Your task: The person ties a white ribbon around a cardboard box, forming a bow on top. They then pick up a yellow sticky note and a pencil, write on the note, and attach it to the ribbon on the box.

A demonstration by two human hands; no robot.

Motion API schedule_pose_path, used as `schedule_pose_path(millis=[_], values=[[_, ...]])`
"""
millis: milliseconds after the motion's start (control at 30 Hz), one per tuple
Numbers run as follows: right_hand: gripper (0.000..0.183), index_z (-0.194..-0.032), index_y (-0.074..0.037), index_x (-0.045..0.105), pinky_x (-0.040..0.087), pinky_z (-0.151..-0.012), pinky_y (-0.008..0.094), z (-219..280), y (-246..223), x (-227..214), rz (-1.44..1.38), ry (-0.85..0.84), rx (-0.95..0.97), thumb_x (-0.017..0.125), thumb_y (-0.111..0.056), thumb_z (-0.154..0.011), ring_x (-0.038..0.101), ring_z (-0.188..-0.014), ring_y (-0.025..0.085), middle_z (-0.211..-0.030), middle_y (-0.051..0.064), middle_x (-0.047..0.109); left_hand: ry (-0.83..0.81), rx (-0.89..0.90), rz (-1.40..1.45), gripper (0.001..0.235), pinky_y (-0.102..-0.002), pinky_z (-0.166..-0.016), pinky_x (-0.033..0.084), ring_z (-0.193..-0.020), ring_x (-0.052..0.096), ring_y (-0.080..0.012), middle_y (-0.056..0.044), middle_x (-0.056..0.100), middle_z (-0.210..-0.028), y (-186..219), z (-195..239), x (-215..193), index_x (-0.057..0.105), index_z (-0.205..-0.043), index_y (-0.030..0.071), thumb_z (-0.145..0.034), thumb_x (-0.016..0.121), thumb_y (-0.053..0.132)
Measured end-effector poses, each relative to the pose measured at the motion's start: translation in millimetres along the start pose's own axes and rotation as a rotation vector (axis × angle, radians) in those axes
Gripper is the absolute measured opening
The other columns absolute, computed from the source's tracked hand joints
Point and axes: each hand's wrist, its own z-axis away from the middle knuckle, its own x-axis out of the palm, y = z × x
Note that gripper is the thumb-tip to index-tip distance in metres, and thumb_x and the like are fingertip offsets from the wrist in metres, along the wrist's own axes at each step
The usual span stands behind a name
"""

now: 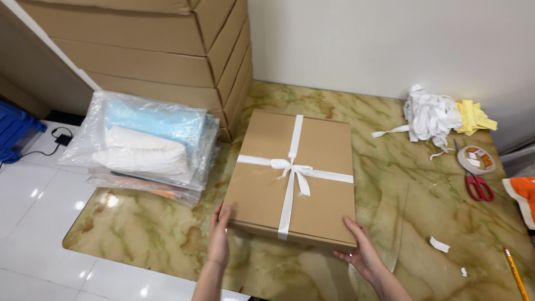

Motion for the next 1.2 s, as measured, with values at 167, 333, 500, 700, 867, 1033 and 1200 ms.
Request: schedule_pose_path(millis=[167, 333, 500, 700, 867, 1033, 1200], values=[[0.061, -0.14, -0.025, 0.059, 0.054, -0.09, 0.05, 24.5, -2.5, 42.6, 0.014, 0.034, 0.005, 0.064, -0.046, -0.083, 0.061, -0.115, 0.034, -0.138, 0.002, 0.064, 0.23, -0.19, 0.069, 0.122, -0.032, -0.122, 0.041, -0.14, 0.052, -0.0155, -0.004, 0.048, -0.159, 11.5, 28.7, 36.9, 0.01, -0.16, 0.016, -0.067, 0.085, 0.036], [0.058, -0.14, -0.024, 0.059, 0.054, -0.09, 0.05, 4.5, 17.8, 40.5, 0.0, 0.024, 0.006, 0.064, -0.047, -0.087, 0.062, -0.113, 0.029, -0.131, 0.005, 0.067, -0.076, -0.442, 0.262, 0.123, -0.04, -0.12, 0.042, -0.141, 0.058, -0.0264, -0.011, 0.058, -0.156, -50.5, 23.1, 50.1, 0.015, -0.164, 0.019, -0.065, 0.088, 0.023], [0.062, -0.145, -0.028, 0.055, 0.049, -0.093, 0.043, -1.8, 27.1, 35.2, 0.005, 0.031, -0.012, 0.061, -0.05, -0.088, 0.06, -0.117, 0.026, -0.138, 0.003, 0.064, -0.053, -0.461, 0.281, 0.065, -0.03, -0.111, 0.051, -0.117, 0.066, -0.0166, -0.01, 0.071, -0.123, -69.5, 13.3, 54.1, 0.055, -0.123, 0.003, -0.072, 0.091, 0.02], [0.057, -0.135, -0.023, 0.058, 0.048, -0.086, 0.041, -19.0, 42.0, 29.2, -0.053, 0.032, -0.031, 0.064, -0.053, -0.087, 0.059, -0.108, 0.021, -0.122, 0.003, 0.067, -0.126, -0.488, 0.208, 0.058, -0.027, -0.112, 0.05, -0.124, 0.069, -0.0175, -0.008, 0.078, -0.129, -84.7, 14.2, 58.5, 0.066, -0.124, 0.007, -0.072, 0.091, 0.018], [0.059, -0.138, -0.024, 0.058, 0.047, -0.083, 0.038, -12.5, 38.6, 38.0, -0.044, 0.03, -0.07, 0.065, -0.051, -0.086, 0.06, -0.111, 0.021, -0.127, 0.004, 0.068, -0.123, -0.478, 0.172, 0.053, -0.026, -0.08, 0.055, -0.084, 0.066, -0.0144, -0.005, 0.071, -0.094, -106.6, -6.0, 51.9, 0.059, -0.104, 0.012, -0.07, 0.096, 0.03], [0.06, -0.137, -0.023, 0.058, 0.046, -0.083, 0.038, -9.5, 38.0, 39.4, -0.036, 0.031, -0.091, 0.065, -0.051, -0.085, 0.059, -0.111, 0.021, -0.128, 0.004, 0.067, -0.11, -0.46, 0.201, 0.057, -0.029, -0.1, 0.056, -0.097, 0.065, -0.0171, -0.007, 0.065, -0.105, -84.8, -3.6, 43.5, 0.06, -0.111, 0.005, -0.07, 0.094, 0.027], [0.06, -0.137, -0.022, 0.058, 0.048, -0.087, 0.04, -15.2, 39.3, 35.2, -0.06, 0.045, -0.078, 0.066, -0.051, -0.085, 0.06, -0.11, 0.022, -0.125, 0.004, 0.067, -0.148, -0.498, 0.134, 0.067, -0.037, -0.105, 0.054, -0.127, 0.065, -0.0244, -0.007, 0.068, -0.129, -63.2, 10.8, 38.5, 0.056, -0.123, 0.006, -0.072, 0.089, 0.034]])
